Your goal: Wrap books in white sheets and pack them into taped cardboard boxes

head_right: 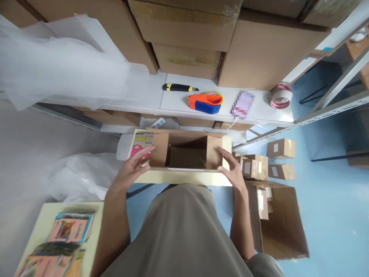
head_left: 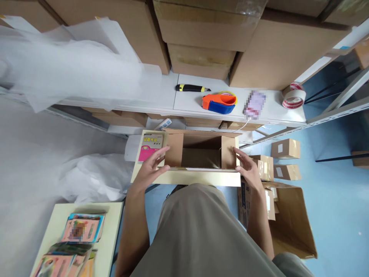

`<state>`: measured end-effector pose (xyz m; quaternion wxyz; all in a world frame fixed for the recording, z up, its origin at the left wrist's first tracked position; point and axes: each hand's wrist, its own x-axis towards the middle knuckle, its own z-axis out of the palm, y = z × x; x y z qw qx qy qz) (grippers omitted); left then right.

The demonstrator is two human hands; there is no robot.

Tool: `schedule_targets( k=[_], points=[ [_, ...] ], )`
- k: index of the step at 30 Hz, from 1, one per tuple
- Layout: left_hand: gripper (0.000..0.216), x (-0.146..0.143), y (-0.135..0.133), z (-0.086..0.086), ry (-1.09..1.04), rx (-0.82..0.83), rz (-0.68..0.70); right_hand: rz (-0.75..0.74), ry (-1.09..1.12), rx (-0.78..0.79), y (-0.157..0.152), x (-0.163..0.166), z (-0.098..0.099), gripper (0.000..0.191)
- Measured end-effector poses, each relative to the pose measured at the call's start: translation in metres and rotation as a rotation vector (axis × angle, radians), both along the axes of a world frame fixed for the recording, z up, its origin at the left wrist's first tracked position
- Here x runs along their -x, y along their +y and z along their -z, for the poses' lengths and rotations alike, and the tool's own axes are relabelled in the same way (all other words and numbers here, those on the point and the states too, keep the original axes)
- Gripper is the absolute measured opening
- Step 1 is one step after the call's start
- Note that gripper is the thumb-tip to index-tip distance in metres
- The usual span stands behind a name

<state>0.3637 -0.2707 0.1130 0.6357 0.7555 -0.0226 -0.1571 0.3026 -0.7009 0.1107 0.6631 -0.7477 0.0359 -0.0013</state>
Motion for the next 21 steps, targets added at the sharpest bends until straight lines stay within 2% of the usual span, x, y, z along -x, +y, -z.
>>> schedule_targets(
  k=[3, 6, 10, 13, 15, 17, 21],
  points=[
    [0.087, -0.006, -0.009, 0.005, -0.023, -0.047, -0.111, 0.063, -0.021, 0.030, 0.002, -0.009, 0.008, 0.068],
    [0.085, -0.014, -0.016, 0.018, -0.088, -0.125, -0.233, 0.163, -0.042, 0.124, 0.007, -0.019, 0.019, 0.062],
    [0.086, -0.025, -0.021, 0.039, -0.137, -0.301, -0.330, 0.384, -0.081, 0.417, 0.019, -0.034, 0.038, 0.052],
    [0.105, -0.033, -0.023, 0.047, -0.189, -0.361, -0.308, 0.426, -0.168, 0.579, 0.026, -0.043, 0.050, 0.060],
    [0.119, -0.038, -0.025, 0.043, -0.287, -0.383, -0.273, 0.401, -0.220, 0.588, 0.028, -0.046, 0.053, 0.077],
    [0.124, -0.042, -0.028, 0.034, -0.396, -0.415, -0.210, 0.371, -0.249, 0.577, 0.028, -0.047, 0.053, 0.093],
    [0.107, -0.047, -0.042, 0.011, -0.481, -0.468, -0.094, 0.307, -0.253, 0.533, 0.027, -0.046, 0.049, 0.103]
  ],
)
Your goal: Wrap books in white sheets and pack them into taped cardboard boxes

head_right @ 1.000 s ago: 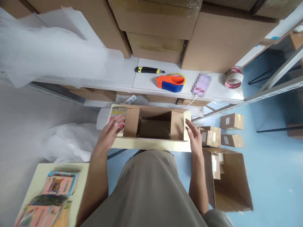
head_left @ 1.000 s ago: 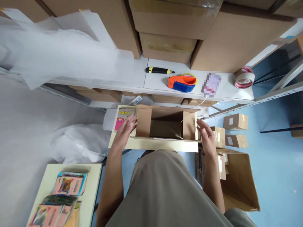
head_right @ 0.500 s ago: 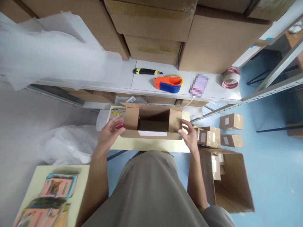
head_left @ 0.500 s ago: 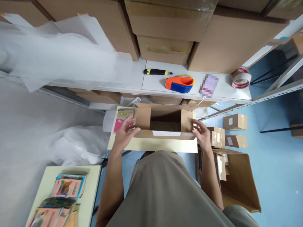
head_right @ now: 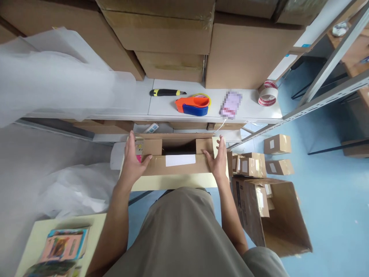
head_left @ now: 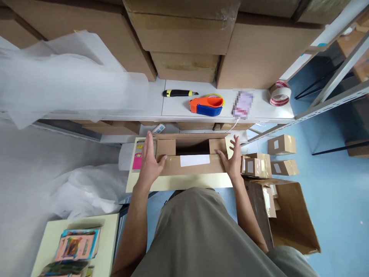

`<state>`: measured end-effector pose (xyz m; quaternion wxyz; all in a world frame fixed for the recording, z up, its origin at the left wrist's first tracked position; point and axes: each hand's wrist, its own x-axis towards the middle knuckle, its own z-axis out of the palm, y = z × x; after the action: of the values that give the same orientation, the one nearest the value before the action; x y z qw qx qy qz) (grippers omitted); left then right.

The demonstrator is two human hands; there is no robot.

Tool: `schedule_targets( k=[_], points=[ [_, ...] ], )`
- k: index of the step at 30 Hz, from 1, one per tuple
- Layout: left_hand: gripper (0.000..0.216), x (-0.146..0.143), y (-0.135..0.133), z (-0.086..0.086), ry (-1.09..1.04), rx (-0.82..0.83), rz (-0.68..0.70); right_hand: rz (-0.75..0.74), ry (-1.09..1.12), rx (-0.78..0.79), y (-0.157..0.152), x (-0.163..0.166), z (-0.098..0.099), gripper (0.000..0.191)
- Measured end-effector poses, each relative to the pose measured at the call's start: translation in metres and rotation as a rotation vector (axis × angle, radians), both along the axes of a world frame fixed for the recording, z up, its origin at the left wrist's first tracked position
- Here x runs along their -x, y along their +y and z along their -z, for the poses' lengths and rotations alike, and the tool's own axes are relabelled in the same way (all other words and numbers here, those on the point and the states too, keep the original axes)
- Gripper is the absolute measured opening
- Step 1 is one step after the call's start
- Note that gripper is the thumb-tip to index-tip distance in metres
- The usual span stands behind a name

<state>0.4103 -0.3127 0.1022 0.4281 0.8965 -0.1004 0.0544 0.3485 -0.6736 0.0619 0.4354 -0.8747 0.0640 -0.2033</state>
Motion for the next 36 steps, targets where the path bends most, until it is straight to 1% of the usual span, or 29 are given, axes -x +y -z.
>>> schedule_targets(
  k=[3, 5, 8, 10, 12, 15, 21, 27, 29, 33, 36],
  points=[
    [0.087, 0.001, -0.008, -0.007, -0.039, -0.021, -0.020, -0.012, 0.017, -0.047, 0.000, 0.001, -0.003, 0.103],
    [0.068, 0.002, -0.008, -0.006, -0.061, -0.040, -0.053, -0.003, 0.023, -0.047, 0.001, 0.002, -0.005, 0.094],
    [0.036, 0.005, -0.006, 0.000, -0.066, -0.052, -0.055, -0.005, 0.026, -0.012, 0.000, 0.003, -0.007, 0.061],
    [0.028, 0.008, -0.005, 0.005, -0.060, -0.033, -0.050, -0.027, 0.021, 0.007, -0.002, 0.004, -0.008, 0.039],
    [0.030, 0.012, -0.005, 0.008, -0.041, -0.013, -0.050, -0.063, 0.004, 0.004, -0.005, 0.004, -0.009, 0.028],
    [0.035, 0.015, -0.007, 0.010, -0.002, 0.003, -0.051, -0.105, 0.000, -0.014, -0.010, 0.004, -0.010, 0.026],
    [0.036, 0.012, -0.011, 0.014, 0.022, 0.019, -0.121, -0.095, 0.125, -0.075, -0.013, 0.004, -0.010, 0.028],
    [0.039, 0.007, -0.010, 0.011, 0.072, -0.016, -0.088, -0.068, 0.231, -0.293, -0.005, 0.004, -0.007, 0.030],
    [0.044, 0.008, -0.009, 0.012, 0.085, -0.006, -0.101, -0.075, 0.272, -0.336, -0.004, 0.003, -0.009, 0.032],
    [0.066, 0.013, -0.009, 0.019, 0.135, 0.069, -0.171, -0.111, 0.294, -0.375, -0.004, 0.002, -0.013, 0.035],
    [0.068, 0.016, -0.009, 0.023, 0.161, 0.086, -0.179, -0.123, 0.301, -0.383, -0.006, 0.002, -0.013, 0.037]
  ],
)
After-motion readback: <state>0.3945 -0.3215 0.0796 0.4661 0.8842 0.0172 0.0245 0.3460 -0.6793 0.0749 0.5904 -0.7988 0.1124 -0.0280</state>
